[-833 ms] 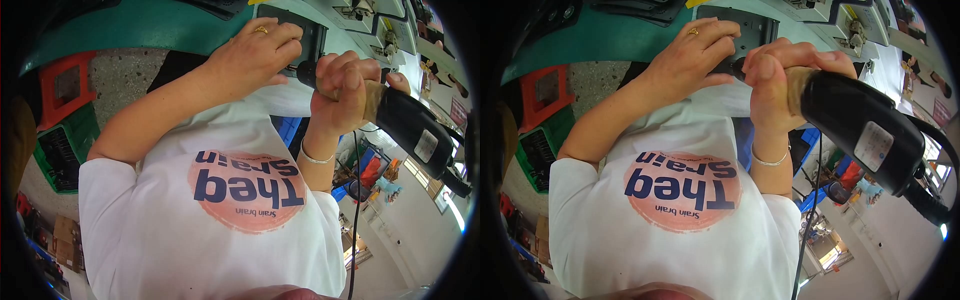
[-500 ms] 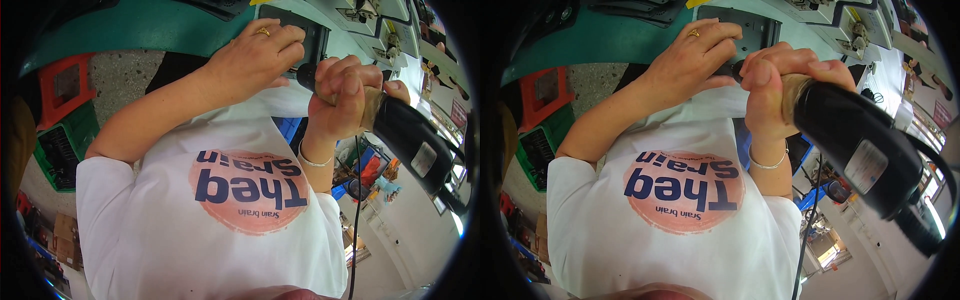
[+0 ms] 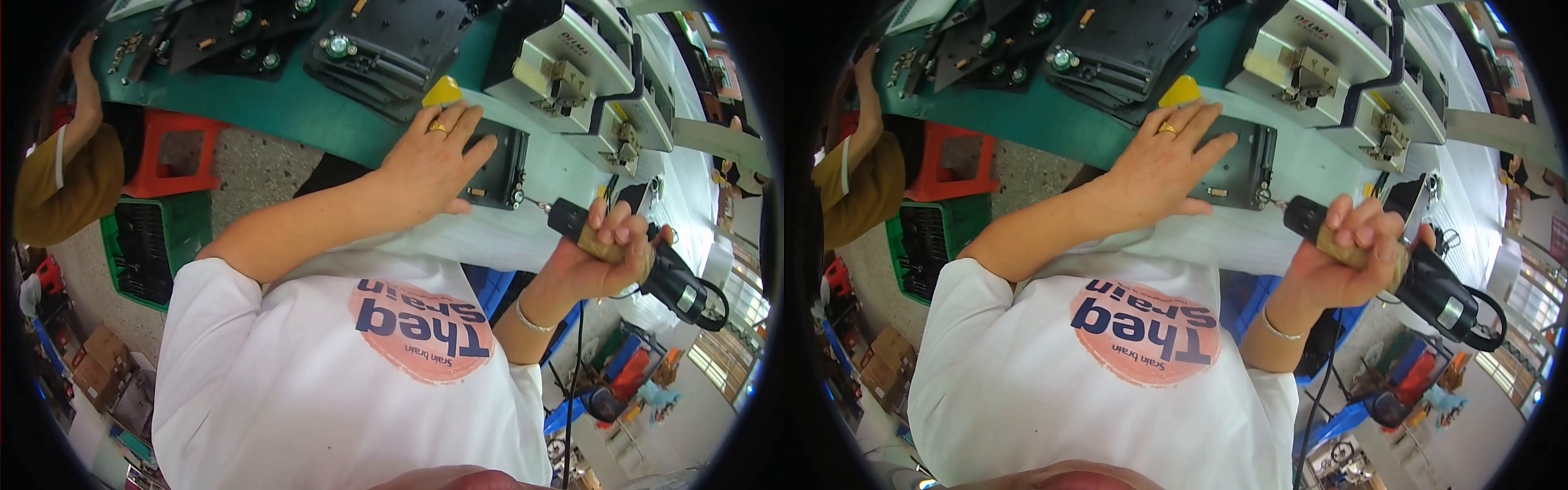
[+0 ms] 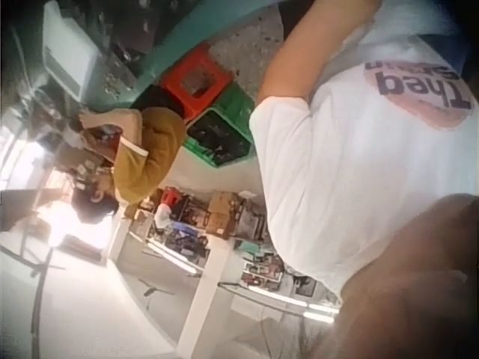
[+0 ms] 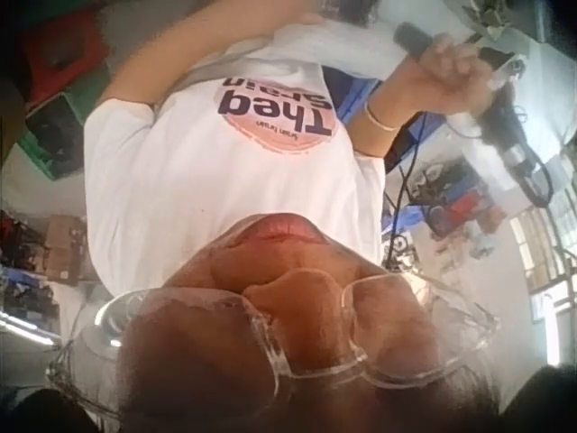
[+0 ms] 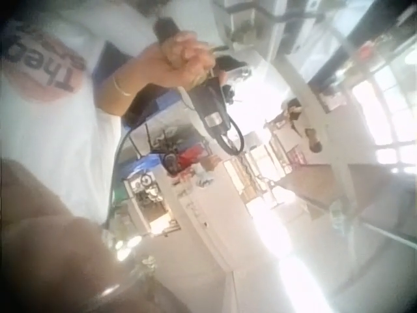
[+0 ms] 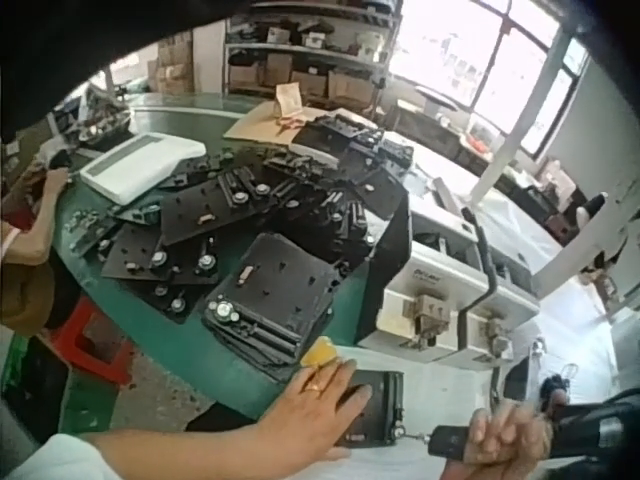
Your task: The person fastens screws into small black plastic housings on a factory workbench using an electric screwdriver.
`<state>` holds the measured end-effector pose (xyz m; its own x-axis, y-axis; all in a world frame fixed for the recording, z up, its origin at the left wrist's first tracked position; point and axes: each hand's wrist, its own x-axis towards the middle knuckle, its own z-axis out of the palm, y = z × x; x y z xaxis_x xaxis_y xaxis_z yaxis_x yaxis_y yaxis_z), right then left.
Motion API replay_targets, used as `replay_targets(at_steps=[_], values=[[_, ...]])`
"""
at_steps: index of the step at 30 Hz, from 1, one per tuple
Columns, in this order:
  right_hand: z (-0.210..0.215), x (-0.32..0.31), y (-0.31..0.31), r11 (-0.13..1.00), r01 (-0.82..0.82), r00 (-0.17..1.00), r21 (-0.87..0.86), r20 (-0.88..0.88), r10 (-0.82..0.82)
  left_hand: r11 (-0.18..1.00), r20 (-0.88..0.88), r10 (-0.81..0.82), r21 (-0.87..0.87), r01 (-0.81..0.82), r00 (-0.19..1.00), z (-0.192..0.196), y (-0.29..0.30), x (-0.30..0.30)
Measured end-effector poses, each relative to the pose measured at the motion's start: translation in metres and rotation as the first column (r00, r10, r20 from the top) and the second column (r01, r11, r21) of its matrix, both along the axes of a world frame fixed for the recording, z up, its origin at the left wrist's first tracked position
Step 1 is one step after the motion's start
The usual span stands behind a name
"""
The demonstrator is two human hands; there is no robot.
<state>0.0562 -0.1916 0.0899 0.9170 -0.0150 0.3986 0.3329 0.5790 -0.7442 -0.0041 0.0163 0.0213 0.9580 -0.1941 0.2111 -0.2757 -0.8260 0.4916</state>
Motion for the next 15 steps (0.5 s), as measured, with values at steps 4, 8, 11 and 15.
replay_targets(at_steps=[4, 8, 11, 15], values=[[0.003, 0.007, -0.017, 1.000, 0.001, 1.000, 0.008, 0.029, -0.001, 0.983, -0.080, -0.073, 0.165, 0.085, 0.994, 0.016, 0.000, 0.004], [0.001, 0.011, -0.028, 0.994, 0.059, 0.998, 0.094, 0.001, -0.059, 0.991, -0.139, -0.130, -0.010, 0.130, 0.982, 0.034, 0.005, -0.005], [0.001, 0.014, -0.038, 0.990, 0.090, 0.995, 0.112, 0.042, -0.095, 0.924, -0.215, -0.253, -0.344, 0.170, 0.943, 0.069, 0.035, -0.008], [-0.003, 0.021, -0.041, 0.986, 0.082, 0.994, 0.144, 0.062, -0.092, 0.130, -0.286, -0.545, -0.958, -0.257, 0.788, 0.075, 0.073, -0.015]])
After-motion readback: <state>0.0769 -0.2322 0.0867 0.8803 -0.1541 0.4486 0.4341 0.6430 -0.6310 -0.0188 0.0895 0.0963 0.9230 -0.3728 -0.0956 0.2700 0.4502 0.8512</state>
